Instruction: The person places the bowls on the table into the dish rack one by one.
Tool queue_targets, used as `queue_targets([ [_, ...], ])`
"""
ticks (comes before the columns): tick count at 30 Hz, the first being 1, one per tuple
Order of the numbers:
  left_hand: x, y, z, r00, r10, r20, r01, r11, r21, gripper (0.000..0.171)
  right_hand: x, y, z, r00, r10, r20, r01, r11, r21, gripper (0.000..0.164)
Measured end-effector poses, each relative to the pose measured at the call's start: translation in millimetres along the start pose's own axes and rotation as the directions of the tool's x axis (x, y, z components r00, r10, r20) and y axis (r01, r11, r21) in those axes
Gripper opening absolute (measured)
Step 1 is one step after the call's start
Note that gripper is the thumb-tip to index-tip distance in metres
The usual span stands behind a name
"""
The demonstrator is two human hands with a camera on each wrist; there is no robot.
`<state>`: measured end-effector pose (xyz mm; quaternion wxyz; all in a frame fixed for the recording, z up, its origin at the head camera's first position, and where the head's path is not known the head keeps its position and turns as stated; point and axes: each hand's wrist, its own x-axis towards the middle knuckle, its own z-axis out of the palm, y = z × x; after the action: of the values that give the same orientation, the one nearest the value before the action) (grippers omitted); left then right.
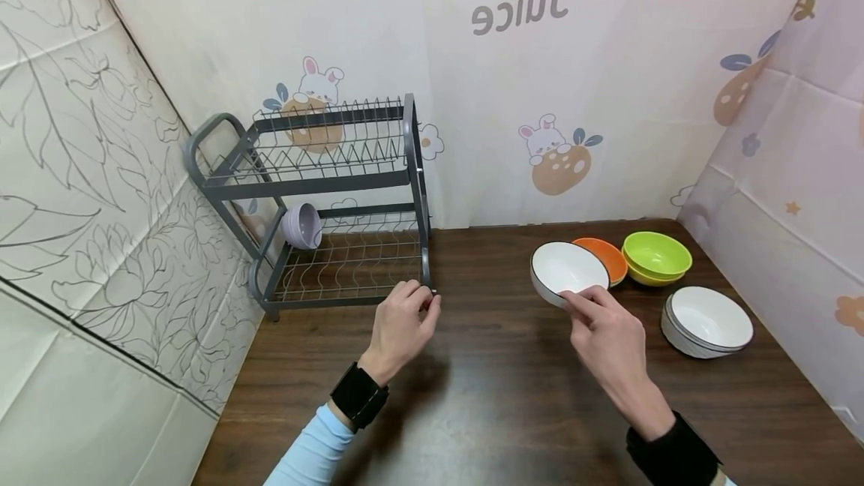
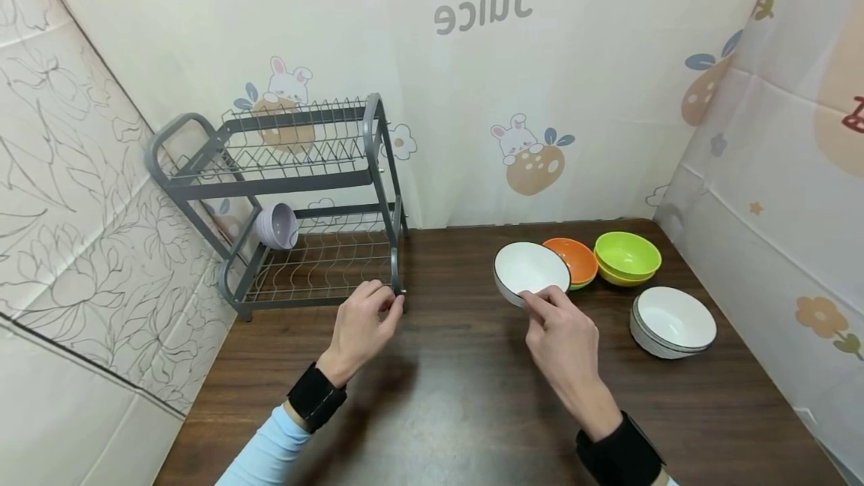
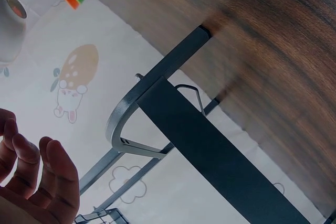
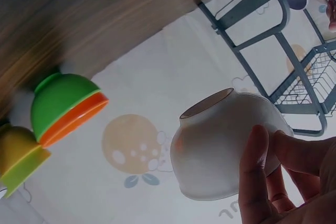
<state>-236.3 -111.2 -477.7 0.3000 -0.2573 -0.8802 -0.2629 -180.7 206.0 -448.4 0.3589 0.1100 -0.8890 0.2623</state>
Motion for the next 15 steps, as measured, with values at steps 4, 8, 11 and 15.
queue_targets([
  [4,1.7,1.1,-0.2,1.000,0.006,-0.004,-0.006,1.000,0.000,0.025,5,-7,2,1.000,-0.011,-0.010,0.011,1.000,0.020,0.029],
  [8,3.6,2.0,-0.6,0.999,0.019,-0.029,-0.019,1.000,-0.003,0.021,9,-14,5,0.999,-0.033,-0.020,0.034,0.999,0.039,0.030],
  [11,4.8,2.0,-1.0,0.999,0.007,-0.036,-0.007,1.000,-0.016,0.016,11,-18,6,0.999,-0.045,-0.019,0.046,0.998,0.049,0.030],
  [15,6.9,3.2,-2.1,1.000,-0.019,-0.021,0.018,0.999,-0.043,0.007,14,-22,8,0.997,-0.073,-0.030,0.074,0.995,0.060,0.030],
])
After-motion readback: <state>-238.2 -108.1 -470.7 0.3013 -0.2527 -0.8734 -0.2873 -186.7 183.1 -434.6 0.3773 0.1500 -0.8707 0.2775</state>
